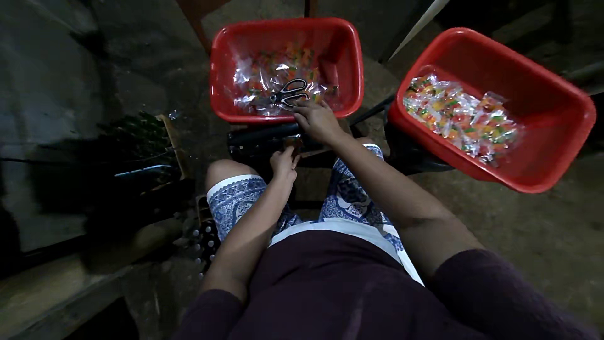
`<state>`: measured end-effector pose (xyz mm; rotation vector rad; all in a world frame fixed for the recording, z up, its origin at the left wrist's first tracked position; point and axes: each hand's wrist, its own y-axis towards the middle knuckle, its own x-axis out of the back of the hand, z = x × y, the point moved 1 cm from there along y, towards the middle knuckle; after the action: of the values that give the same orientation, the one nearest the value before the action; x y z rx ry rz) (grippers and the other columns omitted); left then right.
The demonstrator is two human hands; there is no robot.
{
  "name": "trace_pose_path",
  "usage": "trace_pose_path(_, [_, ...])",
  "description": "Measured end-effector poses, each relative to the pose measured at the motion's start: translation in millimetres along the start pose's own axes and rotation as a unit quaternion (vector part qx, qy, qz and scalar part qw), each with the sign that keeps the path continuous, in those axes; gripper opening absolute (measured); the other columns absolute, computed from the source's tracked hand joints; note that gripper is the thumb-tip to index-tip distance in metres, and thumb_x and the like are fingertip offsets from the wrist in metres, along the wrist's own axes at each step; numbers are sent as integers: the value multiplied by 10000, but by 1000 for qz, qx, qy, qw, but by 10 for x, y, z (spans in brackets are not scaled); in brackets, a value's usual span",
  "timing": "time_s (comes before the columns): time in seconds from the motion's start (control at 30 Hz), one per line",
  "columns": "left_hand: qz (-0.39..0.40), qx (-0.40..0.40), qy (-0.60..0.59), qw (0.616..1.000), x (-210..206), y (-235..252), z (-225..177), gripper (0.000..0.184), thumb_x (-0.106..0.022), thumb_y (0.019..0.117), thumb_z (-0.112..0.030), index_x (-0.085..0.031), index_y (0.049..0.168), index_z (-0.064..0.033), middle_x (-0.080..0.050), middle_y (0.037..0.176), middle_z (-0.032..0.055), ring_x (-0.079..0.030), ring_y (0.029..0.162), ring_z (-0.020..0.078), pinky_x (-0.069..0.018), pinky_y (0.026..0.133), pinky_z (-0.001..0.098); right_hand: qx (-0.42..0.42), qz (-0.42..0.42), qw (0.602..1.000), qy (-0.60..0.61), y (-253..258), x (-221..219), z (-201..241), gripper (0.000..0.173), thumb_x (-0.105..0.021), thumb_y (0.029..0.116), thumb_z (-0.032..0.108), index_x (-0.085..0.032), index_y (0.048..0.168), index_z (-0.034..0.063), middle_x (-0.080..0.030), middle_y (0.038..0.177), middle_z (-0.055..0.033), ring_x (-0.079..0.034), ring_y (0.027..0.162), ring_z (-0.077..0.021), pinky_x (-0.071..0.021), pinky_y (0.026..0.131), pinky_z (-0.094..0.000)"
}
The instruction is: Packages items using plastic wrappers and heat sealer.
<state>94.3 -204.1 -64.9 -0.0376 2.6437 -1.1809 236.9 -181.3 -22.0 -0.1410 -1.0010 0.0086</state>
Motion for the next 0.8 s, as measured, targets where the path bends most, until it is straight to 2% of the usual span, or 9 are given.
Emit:
trace_pose_path(0.17, [-10,7,-4,1000,-13,-10,5,434,-620,1011,-72,-441,1390,39,-554,1304,201,-625,1068,218,-548,906,320,-13,-45,999,22,-73,-176,-92,443,-356,1110,265,-608,1432,94,-533,1525,-131,-429,1469,-322,-137,1229,-657])
trace_pose_path(0.3, [-16,11,-9,1000,-26,-7,5,437,-621,1014,-92,-434,1388,35,-553,1303,197,-635,1061,209,-557,890,309,-15,-56,998,26,-62,-222,-121,437,-367,1107,252,-615,1419,73,-538,1522,-126,-441,1465,-309,-123,1231,-666])
trace_pose_path(0.5, [-2,2,-11,1000,-27,-3,17,374,-617,1021,-112,-478,1337,32,-609,1187,149,-657,973,155,-564,842,276,-20,-92,995,16,-61,-348,-179,414,-394,1099,238,-628,1411,99,-562,1505,-95,-443,1465,-296,-116,1227,-675])
trace_pose_path(0.67, [-9,15,-25,1000,-23,13,14,377,-631,1015,-120,-474,1327,22,-591,1183,142,-654,967,162,-572,830,283,-18,-119,992,-23,-59,-460,-250,414,-386,1101,266,-644,1400,142,-574,1501,-40,-389,1497,-311,-105,1219,-689])
trace_pose_path(0.8, [-3,27,-40,999,-5,38,25,371,-639,1013,-146,-490,1312,14,-605,1170,133,-665,963,160,-578,827,282,-18,-122,992,-24,-78,-466,-252,418,-381,1101,264,-632,1413,144,-560,1515,-36,-372,1505,-326,-98,1211,-701])
